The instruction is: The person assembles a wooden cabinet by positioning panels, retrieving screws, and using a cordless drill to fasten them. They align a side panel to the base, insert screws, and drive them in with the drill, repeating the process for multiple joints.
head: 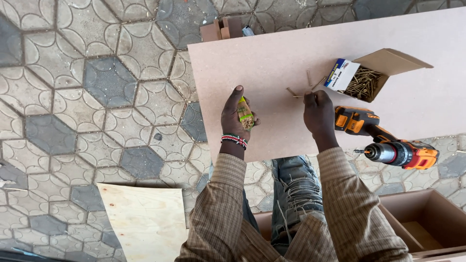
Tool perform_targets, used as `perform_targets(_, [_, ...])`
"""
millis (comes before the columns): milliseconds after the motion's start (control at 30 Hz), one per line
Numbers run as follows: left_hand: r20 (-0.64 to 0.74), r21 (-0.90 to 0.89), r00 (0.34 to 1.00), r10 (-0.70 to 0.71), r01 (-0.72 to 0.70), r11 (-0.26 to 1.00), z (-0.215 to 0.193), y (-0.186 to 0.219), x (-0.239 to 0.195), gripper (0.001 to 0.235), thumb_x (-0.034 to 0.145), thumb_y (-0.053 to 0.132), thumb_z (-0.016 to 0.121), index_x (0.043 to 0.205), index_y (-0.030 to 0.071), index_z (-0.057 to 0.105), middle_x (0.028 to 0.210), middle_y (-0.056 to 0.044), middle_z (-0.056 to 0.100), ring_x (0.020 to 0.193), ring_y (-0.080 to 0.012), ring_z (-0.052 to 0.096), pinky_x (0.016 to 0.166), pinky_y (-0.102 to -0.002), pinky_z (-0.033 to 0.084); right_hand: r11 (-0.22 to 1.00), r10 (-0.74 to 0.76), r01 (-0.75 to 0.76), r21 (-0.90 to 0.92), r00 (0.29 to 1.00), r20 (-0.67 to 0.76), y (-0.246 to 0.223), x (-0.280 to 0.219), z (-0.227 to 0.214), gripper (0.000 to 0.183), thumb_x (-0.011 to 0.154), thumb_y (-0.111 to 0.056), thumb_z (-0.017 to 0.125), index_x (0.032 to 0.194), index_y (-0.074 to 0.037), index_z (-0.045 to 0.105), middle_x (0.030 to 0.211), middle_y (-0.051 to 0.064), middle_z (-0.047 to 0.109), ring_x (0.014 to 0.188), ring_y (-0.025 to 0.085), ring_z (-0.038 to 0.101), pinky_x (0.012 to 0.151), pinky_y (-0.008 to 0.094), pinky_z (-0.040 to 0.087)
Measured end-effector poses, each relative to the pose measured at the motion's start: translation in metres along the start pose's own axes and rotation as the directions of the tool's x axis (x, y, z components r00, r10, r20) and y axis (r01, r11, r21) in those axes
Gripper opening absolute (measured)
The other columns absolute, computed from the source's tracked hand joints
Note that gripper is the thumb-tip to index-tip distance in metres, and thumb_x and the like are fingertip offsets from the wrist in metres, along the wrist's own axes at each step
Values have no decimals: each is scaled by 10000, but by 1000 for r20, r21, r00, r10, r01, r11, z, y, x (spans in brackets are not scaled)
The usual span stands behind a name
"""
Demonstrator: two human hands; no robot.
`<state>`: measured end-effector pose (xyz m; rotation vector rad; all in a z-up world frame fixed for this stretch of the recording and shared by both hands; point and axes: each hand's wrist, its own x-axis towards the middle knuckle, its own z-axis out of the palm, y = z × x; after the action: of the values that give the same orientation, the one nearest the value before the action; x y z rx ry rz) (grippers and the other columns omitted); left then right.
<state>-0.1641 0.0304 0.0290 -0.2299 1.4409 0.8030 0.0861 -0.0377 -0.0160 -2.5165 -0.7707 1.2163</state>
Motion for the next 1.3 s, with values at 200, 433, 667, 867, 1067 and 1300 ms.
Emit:
perform_targets(200, [-21,-102,998,64,-66,993,2,-7,8,534,886,572,967,873,88,744,653,-83,580,407,-291,642,343,-397,513,892,140,-244,382,950,279,-71,-106,-1,143,1069,-310,724,1059,-168,710,712,10,529,601,128,538,532,274,426])
perform_targets(433, [-88,-187,988,128,-143,972,7,-22,7,542,920,532,948,879,39,728,644,-127,585,385,-315,634,314,-387,450,933,-277,226,279,948,159,-78,-180,39,237,1284,-297,520,1260,-98,646,823,166,609,760,318,646,694,471,527])
perform_targets(667, [-79,-232,988,131,-146,962,12,-21,-1,481,971,495,903,851,70,712,634,-105,567,374,-303,621,295,-384,445,907,-419,407,109,897,138,-89,-191,35,232,1269,-280,591,1138,-92,624,767,288,654,770,627,726,586,620,543])
perform_targets(867, [-73,334,855,513,-464,821,-16,-65,42,505,1151,532,802,1039,43,863,900,-199,721,841,-321,798,770,-418,615,911,-405,412,-30,905,131,-107,-177,35,181,1235,-293,591,1168,-127,616,864,351,719,907,665,752,652,760,552])
perform_targets(1067, [-176,120,930,323,-305,945,-16,-35,11,442,1018,440,898,835,79,720,750,-127,665,650,-233,663,632,-371,548,898,-436,406,170,874,213,-104,-172,32,153,1208,-253,588,1158,-133,669,796,306,711,811,635,767,576,679,532])
perform_targets(1300, [-195,-123,977,89,-114,986,11,-11,-9,513,925,581,917,873,120,696,717,-63,594,460,-259,629,331,-339,487,504,-213,-277,818,878,428,-38,-149,23,124,938,13,628,836,-49,594,497,-3,325,348,113,420,358,247,379])
